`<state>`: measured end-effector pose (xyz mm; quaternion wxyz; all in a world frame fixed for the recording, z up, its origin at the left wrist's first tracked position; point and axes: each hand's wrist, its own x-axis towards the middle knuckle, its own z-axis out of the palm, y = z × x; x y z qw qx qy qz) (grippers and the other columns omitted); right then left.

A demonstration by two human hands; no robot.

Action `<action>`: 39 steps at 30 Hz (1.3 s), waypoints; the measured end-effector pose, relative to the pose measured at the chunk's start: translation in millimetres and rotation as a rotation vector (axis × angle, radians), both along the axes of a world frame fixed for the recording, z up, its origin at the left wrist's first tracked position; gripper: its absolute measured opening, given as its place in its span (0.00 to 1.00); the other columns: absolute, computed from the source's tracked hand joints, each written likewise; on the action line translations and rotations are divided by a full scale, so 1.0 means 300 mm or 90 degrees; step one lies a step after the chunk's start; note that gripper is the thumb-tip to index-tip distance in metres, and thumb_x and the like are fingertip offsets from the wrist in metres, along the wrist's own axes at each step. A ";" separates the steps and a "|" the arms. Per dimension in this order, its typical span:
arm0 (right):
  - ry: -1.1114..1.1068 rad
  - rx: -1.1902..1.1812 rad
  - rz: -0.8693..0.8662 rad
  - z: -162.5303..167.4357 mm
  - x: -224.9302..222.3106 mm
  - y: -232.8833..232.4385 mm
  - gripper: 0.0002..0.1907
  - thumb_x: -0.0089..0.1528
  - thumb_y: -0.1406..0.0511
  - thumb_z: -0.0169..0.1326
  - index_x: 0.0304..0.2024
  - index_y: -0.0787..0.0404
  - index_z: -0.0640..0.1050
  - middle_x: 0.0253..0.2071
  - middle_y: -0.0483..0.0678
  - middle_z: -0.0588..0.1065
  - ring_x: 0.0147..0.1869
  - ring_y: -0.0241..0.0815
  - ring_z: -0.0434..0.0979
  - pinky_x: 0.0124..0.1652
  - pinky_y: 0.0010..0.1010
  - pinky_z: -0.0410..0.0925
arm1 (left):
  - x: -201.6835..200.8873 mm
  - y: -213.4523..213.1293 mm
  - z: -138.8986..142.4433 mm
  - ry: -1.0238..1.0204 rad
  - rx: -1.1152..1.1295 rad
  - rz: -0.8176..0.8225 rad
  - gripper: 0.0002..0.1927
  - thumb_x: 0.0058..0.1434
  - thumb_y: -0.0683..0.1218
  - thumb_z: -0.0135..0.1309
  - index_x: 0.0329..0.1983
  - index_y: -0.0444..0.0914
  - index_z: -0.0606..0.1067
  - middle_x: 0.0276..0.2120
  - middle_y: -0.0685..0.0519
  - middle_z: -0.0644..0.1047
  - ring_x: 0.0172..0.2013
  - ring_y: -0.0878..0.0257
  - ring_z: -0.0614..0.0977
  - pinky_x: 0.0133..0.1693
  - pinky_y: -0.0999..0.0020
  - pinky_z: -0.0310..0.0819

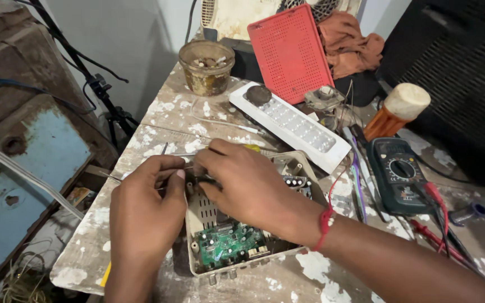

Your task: The person repairs an electronic device at a cluttered workbench. They unscrew the plastic casing with a yellow-handled screwdriver, open the housing to expose the internal circuit board, work on the board and connectors by hand, and finally adjust a multimeter on the bench.

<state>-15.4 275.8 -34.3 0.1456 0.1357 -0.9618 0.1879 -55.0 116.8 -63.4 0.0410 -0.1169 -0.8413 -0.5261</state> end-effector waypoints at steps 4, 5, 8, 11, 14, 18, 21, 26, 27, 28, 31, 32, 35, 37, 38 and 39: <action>0.054 0.043 0.005 -0.017 0.007 -0.012 0.07 0.57 0.67 0.60 0.36 0.62 0.76 0.39 0.53 0.74 0.45 0.58 0.78 0.40 0.48 0.69 | -0.009 -0.003 0.004 -0.016 -0.001 -0.006 0.11 0.59 0.42 0.55 0.44 0.34 0.80 0.33 0.44 0.85 0.31 0.58 0.88 0.35 0.64 0.78; 0.064 0.050 0.005 -0.019 0.010 -0.014 0.08 0.56 0.67 0.60 0.35 0.62 0.77 0.39 0.53 0.74 0.45 0.58 0.78 0.40 0.48 0.70 | -0.009 -0.003 0.006 -0.024 0.004 -0.010 0.11 0.59 0.42 0.55 0.43 0.34 0.80 0.32 0.45 0.85 0.31 0.58 0.88 0.35 0.65 0.78; 0.080 0.062 -0.006 -0.021 0.024 -0.026 0.07 0.54 0.66 0.59 0.33 0.63 0.77 0.38 0.53 0.74 0.43 0.58 0.78 0.40 0.48 0.70 | -0.005 -0.003 0.010 -0.039 0.012 -0.013 0.11 0.60 0.42 0.55 0.44 0.35 0.80 0.32 0.45 0.85 0.30 0.59 0.88 0.35 0.65 0.78; 0.073 0.055 -0.030 -0.019 0.044 -0.043 0.06 0.59 0.65 0.58 0.31 0.62 0.78 0.36 0.53 0.75 0.41 0.57 0.78 0.39 0.47 0.70 | 0.003 -0.007 0.006 -0.028 0.022 -0.012 0.11 0.60 0.42 0.54 0.44 0.35 0.80 0.33 0.46 0.85 0.30 0.59 0.88 0.34 0.65 0.78; 0.068 0.041 -0.043 -0.012 0.056 -0.057 0.06 0.60 0.65 0.58 0.31 0.62 0.79 0.34 0.53 0.75 0.40 0.57 0.78 0.39 0.47 0.70 | 0.003 -0.009 -0.006 0.033 0.070 -0.028 0.11 0.60 0.40 0.55 0.45 0.34 0.80 0.35 0.46 0.85 0.33 0.61 0.88 0.36 0.67 0.79; 0.045 -0.006 -0.078 -0.006 0.060 -0.079 0.06 0.58 0.65 0.59 0.33 0.63 0.79 0.35 0.53 0.76 0.37 0.58 0.78 0.36 0.47 0.70 | 0.006 -0.011 -0.027 0.021 0.140 -0.048 0.11 0.61 0.40 0.54 0.47 0.34 0.78 0.35 0.48 0.85 0.34 0.64 0.86 0.36 0.69 0.78; 0.072 -0.030 -0.076 0.001 0.064 -0.087 0.07 0.55 0.66 0.60 0.33 0.64 0.78 0.36 0.53 0.75 0.37 0.58 0.78 0.35 0.46 0.70 | 0.004 -0.003 -0.032 0.010 0.214 -0.094 0.11 0.64 0.40 0.52 0.47 0.34 0.78 0.35 0.51 0.83 0.33 0.67 0.83 0.35 0.71 0.77; 0.120 -0.017 -0.061 0.025 0.076 -0.075 0.10 0.54 0.65 0.62 0.32 0.65 0.77 0.34 0.54 0.73 0.36 0.59 0.76 0.34 0.48 0.68 | 0.002 -0.001 -0.016 0.001 0.312 -0.142 0.11 0.67 0.43 0.52 0.47 0.32 0.78 0.34 0.54 0.81 0.35 0.70 0.79 0.38 0.74 0.74; 0.127 -0.017 -0.050 0.032 0.083 -0.069 0.09 0.55 0.66 0.61 0.32 0.65 0.77 0.33 0.54 0.72 0.36 0.58 0.76 0.34 0.47 0.68 | 0.002 -0.007 -0.011 -0.017 0.298 -0.138 0.11 0.67 0.45 0.52 0.46 0.32 0.78 0.33 0.54 0.81 0.33 0.70 0.78 0.36 0.74 0.74; 0.135 -0.016 -0.039 0.037 0.087 -0.066 0.09 0.55 0.66 0.61 0.32 0.65 0.77 0.33 0.53 0.72 0.35 0.58 0.77 0.34 0.47 0.68 | 0.001 -0.013 -0.006 -0.035 0.284 -0.136 0.12 0.66 0.46 0.53 0.45 0.32 0.78 0.32 0.54 0.81 0.31 0.70 0.77 0.34 0.75 0.73; 0.151 -0.009 -0.033 0.051 0.094 -0.062 0.09 0.57 0.65 0.61 0.32 0.65 0.76 0.33 0.53 0.72 0.34 0.58 0.77 0.34 0.47 0.68 | 0.004 -0.029 0.000 -0.177 0.209 -0.117 0.14 0.66 0.51 0.51 0.41 0.36 0.80 0.25 0.55 0.80 0.26 0.72 0.75 0.30 0.77 0.69; 0.145 -0.009 -0.030 0.056 0.096 -0.063 0.09 0.58 0.64 0.61 0.33 0.64 0.77 0.33 0.53 0.72 0.34 0.58 0.76 0.34 0.47 0.68 | 0.008 -0.029 -0.001 -0.205 0.270 -0.141 0.15 0.67 0.50 0.52 0.39 0.34 0.80 0.25 0.56 0.77 0.25 0.72 0.72 0.29 0.76 0.66; 0.128 -0.007 -0.024 0.073 0.096 -0.066 0.09 0.59 0.63 0.60 0.33 0.64 0.77 0.33 0.53 0.73 0.34 0.57 0.77 0.33 0.47 0.68 | 0.012 -0.021 -0.010 -0.250 0.405 -0.173 0.16 0.68 0.48 0.53 0.32 0.30 0.80 0.22 0.58 0.73 0.22 0.72 0.68 0.24 0.74 0.59; 0.113 -0.007 -0.021 0.088 0.096 -0.068 0.10 0.59 0.62 0.60 0.34 0.63 0.78 0.33 0.52 0.73 0.34 0.56 0.77 0.32 0.46 0.68 | 0.013 -0.016 -0.017 -0.232 0.430 -0.135 0.15 0.66 0.46 0.53 0.29 0.31 0.81 0.21 0.59 0.75 0.21 0.74 0.68 0.23 0.74 0.58; 0.116 -0.005 -0.008 0.097 0.096 -0.067 0.09 0.59 0.63 0.59 0.34 0.63 0.78 0.33 0.52 0.73 0.35 0.56 0.78 0.33 0.46 0.69 | 0.012 -0.015 -0.019 -0.229 0.426 -0.119 0.16 0.66 0.46 0.53 0.28 0.31 0.81 0.20 0.59 0.74 0.20 0.74 0.67 0.22 0.74 0.57; 0.119 -0.004 0.005 0.107 0.099 -0.066 0.09 0.60 0.63 0.59 0.35 0.64 0.77 0.34 0.52 0.73 0.35 0.57 0.78 0.33 0.46 0.69 | 0.012 -0.017 -0.021 -0.226 0.423 -0.103 0.16 0.66 0.46 0.53 0.27 0.31 0.80 0.19 0.60 0.72 0.20 0.74 0.65 0.22 0.73 0.55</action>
